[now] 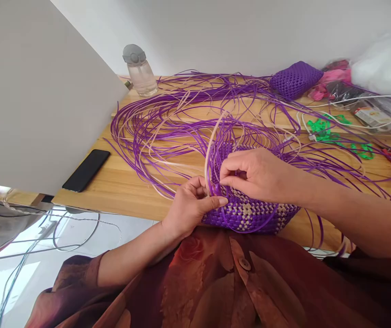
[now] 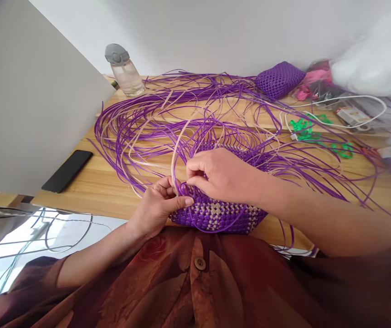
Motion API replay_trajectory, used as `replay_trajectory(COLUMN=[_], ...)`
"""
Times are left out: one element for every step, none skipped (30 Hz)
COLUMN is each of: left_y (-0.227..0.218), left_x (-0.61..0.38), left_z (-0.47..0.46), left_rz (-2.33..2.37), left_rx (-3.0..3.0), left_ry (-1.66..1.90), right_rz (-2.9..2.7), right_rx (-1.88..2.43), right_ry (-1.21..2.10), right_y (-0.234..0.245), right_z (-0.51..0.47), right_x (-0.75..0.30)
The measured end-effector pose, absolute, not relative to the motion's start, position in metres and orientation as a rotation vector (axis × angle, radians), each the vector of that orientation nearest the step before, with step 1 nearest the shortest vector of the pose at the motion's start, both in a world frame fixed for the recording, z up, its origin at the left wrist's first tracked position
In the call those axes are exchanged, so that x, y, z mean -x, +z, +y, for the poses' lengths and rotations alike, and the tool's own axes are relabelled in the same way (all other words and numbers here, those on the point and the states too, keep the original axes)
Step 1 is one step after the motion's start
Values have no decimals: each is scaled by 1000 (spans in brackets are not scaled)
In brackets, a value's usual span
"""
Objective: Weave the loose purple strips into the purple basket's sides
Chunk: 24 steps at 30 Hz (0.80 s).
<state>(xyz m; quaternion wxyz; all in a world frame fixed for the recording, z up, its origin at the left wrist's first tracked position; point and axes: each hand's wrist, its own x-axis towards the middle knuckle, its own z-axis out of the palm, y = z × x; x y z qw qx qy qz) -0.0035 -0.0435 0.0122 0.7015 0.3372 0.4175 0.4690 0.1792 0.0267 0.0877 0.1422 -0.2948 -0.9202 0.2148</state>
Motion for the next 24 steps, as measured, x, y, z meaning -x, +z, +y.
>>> replay_trajectory(left_y=[12, 12, 12, 12, 12, 12, 11, 11, 10, 10, 9, 9, 9, 9, 9, 9, 9, 10, 10, 11, 11, 12, 13, 14], left_x=[3, 3, 3, 3, 3, 3, 3, 3, 3, 3, 4, 4, 4, 5, 5, 6, 7, 8, 8, 9, 9, 9, 9, 8], left_z=[-43, -43, -43, -43, -43, -43, -44, -44, -45, -45, -46, -47, -47, -48, -48, -49, -49, -49, -50, -50, -51, -51, -51, -52], left_rz=[923, 911, 897, 883, 872, 869, 870, 876, 886, 896, 905, 916, 928, 940, 950, 959, 968, 973, 973, 966, 951, 930, 904, 882], left_rx=[-742, -738, -738, -743, -748, -752, -751, -746, -738, -729, -719, -711, -706, -701, -697, -693, -691, -691, -692, -692, -694, -690, -679, -663], left_ry=[1038, 1034, 1035, 1043, 1054, 1067, 1077, 1083, 1084, 1077, 1066, 1054, 1037, 1017, 993, 969, 945, 918, 889, 861, 830, 804, 784, 773], right_rz=[-2689, -2716, -2731, -2738, -2746, -2760, -2784, -2815, -2846, -2875, -2893, -2899, -2904, -2911, -2913, -2905, -2885, -2855, -2818, -2773, -2723, -2671, -2614, -2549], right_rx=[853, 864, 880, 897, 911, 924, 940, 954, 969, 974, 973, 970, 974, 987, 1015, 1052, 1086, 1102, 1100, 1087, 1072, 1060, 1061, 1075], right_ry=[611, 601, 586, 563, 542, 522, 500, 474, 440, 404, 371, 349, 348, 367, 395, 431, 468, 502, 530, 550, 564, 584, 615, 664], right_y=[88, 88, 89, 89, 91, 92, 94, 96, 99, 101, 103, 105, 105, 104, 103, 100, 97, 94, 90, 86, 82, 79, 75, 72], right_z=[25, 23, 21, 18, 15, 12, 8, 3, -2, -7, -12, -16, -19, -22, -24, -25, -26, -27, -28, -29, -31, -33, -35, -37], right_x=[-182, -183, -184, -185, -185, -185, -184, -185, -185, -186, -188, -191, -193, -195, -197, -197, -197, -196, -195, -192, -190, -188, -186, -185])
